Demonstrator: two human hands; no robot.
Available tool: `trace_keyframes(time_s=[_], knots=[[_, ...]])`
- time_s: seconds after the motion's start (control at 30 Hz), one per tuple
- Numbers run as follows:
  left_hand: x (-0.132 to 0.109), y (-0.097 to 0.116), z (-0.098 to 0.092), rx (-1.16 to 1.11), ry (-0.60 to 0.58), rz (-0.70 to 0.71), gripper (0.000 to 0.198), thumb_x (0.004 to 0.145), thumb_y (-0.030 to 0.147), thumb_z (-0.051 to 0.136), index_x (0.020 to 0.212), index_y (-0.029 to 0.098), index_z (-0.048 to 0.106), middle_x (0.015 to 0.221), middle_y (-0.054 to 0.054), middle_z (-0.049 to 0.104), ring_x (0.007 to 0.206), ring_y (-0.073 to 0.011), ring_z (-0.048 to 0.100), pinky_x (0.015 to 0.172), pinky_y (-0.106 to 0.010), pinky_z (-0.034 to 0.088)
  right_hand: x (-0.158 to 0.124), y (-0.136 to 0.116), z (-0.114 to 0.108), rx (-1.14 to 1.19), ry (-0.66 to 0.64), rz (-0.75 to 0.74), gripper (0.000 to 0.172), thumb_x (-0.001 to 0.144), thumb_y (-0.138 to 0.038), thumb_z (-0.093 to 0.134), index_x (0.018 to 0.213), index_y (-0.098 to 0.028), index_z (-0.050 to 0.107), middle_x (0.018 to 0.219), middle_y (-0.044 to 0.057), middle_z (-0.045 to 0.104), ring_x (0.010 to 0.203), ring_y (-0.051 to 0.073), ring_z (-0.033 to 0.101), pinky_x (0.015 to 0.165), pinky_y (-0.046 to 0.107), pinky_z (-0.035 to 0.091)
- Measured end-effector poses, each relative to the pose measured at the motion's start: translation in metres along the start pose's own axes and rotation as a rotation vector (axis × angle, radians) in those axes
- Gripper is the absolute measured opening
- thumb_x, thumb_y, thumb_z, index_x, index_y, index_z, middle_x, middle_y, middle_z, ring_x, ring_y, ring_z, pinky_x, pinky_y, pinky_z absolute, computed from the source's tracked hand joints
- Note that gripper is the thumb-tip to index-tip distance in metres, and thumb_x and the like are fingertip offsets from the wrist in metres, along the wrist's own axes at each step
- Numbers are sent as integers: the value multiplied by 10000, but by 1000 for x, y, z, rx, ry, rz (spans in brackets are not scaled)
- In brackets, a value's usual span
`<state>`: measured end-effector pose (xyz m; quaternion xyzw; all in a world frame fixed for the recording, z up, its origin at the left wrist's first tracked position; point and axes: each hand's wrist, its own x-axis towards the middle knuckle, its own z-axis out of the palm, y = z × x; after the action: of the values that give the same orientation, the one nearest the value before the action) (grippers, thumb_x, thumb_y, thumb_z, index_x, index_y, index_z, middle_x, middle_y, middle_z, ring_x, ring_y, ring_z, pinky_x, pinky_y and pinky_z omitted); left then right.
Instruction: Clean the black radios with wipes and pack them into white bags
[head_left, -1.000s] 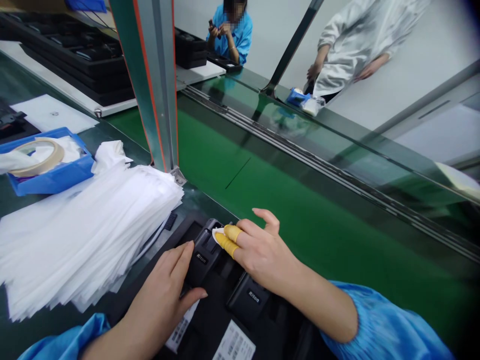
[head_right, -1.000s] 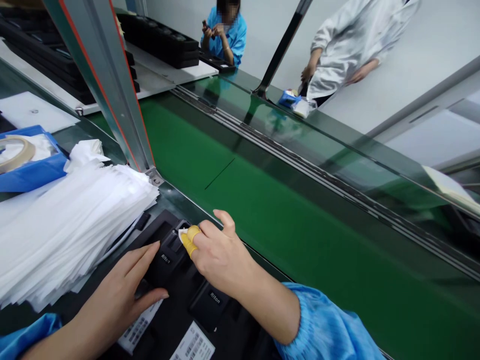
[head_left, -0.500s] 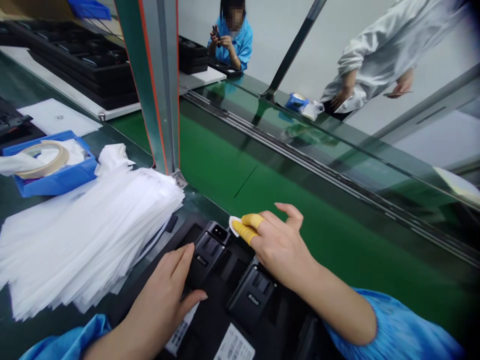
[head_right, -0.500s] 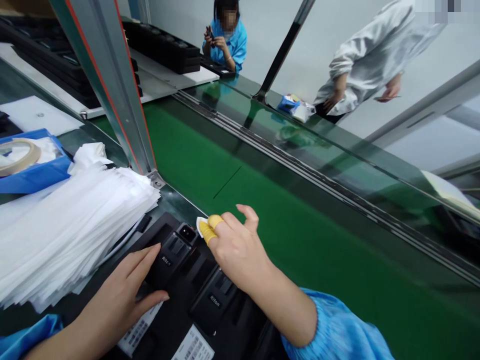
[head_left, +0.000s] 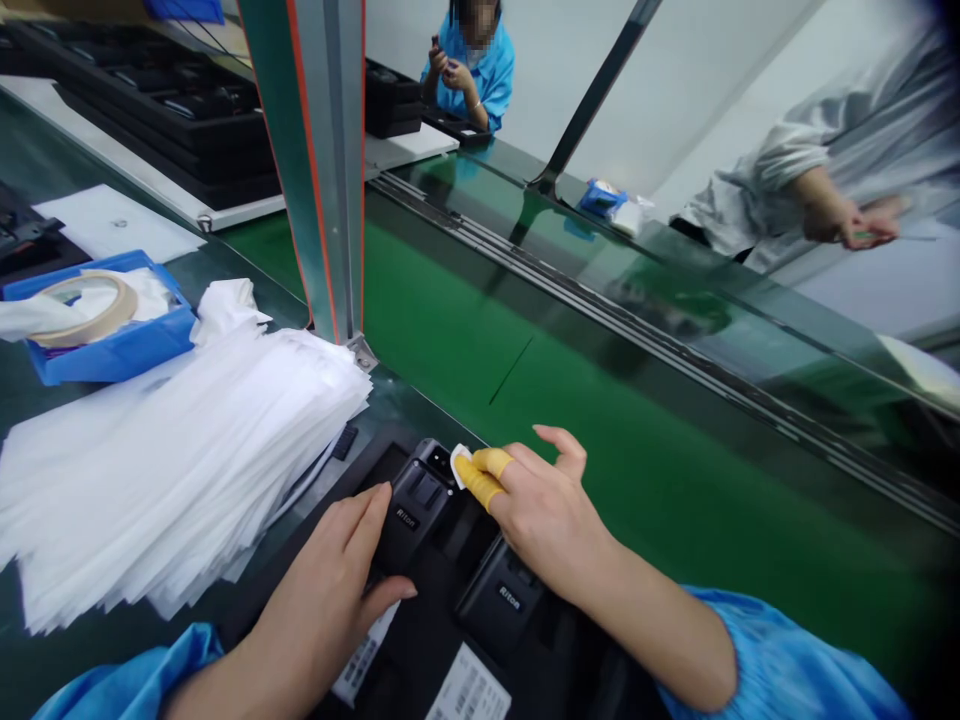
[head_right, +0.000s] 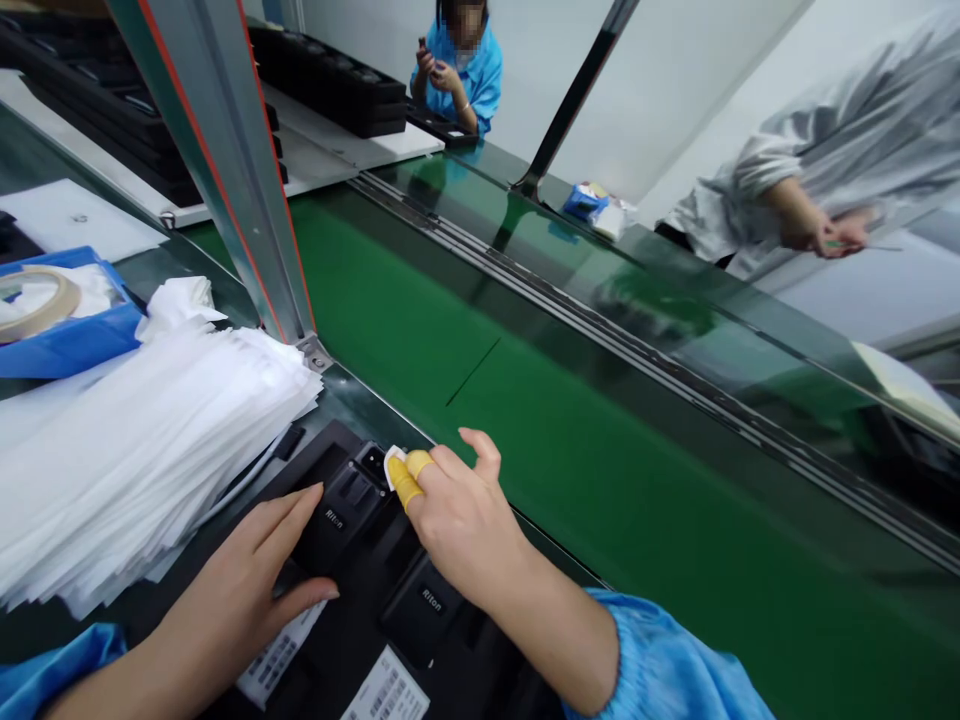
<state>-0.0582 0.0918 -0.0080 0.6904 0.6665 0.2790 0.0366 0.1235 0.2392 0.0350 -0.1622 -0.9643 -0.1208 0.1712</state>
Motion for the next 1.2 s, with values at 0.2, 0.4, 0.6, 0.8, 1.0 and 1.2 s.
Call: trace_keyframes(time_s=[0.2,0.4,0.6,0.8,1.0,1.2], knots=[[-3,-2,3,-38,-3,-31,605,849,486,539,1356,190,393,1171,-138,617,1016,-295,622,847,-445,540,-9,9,-12,-79,-16,48,278,852,-75,471,747,-217,686,751,-7,629,691,111,485,975,446,158],[-1,-1,2,-30,12,-20,576,866,470,518,1349,184,390,1155,-140,620,1000,-290,626,831,-452,544,2,3,-9,-66,23,55,256,855,-100,486,812,-238,697,820,-3,658,724,127,501,966,450,171],[3,1,-1,41,15,26,578,895,531,405,1336,158,377,1099,-148,632,963,-283,639,794,-431,559,2,-4,-6,-14,21,-106,251,848,-110,515,685,-227,666,805,-23,653,754,123,499,1014,435,129],[3,3,0,58,15,12,600,897,554,356,1338,146,371,1098,-161,626,966,-292,637,784,-439,560,-7,16,-11,-133,10,-29,269,835,-73,507,687,-228,669,759,-17,645,715,120,484,983,442,150],[0,2,2,39,27,22,600,894,545,378,1336,140,379,1103,-160,623,970,-283,633,795,-429,559,11,9,-10,-122,73,9,222,861,-111,521,768,-224,688,797,-12,663,710,116,488,957,437,176],[-1,0,3,1,20,7,606,883,521,444,1363,158,369,1130,-150,619,988,-283,626,815,-435,549,27,-9,2,-71,20,-96,198,854,-144,536,732,-224,670,749,-24,616,745,128,479,1008,449,125]])
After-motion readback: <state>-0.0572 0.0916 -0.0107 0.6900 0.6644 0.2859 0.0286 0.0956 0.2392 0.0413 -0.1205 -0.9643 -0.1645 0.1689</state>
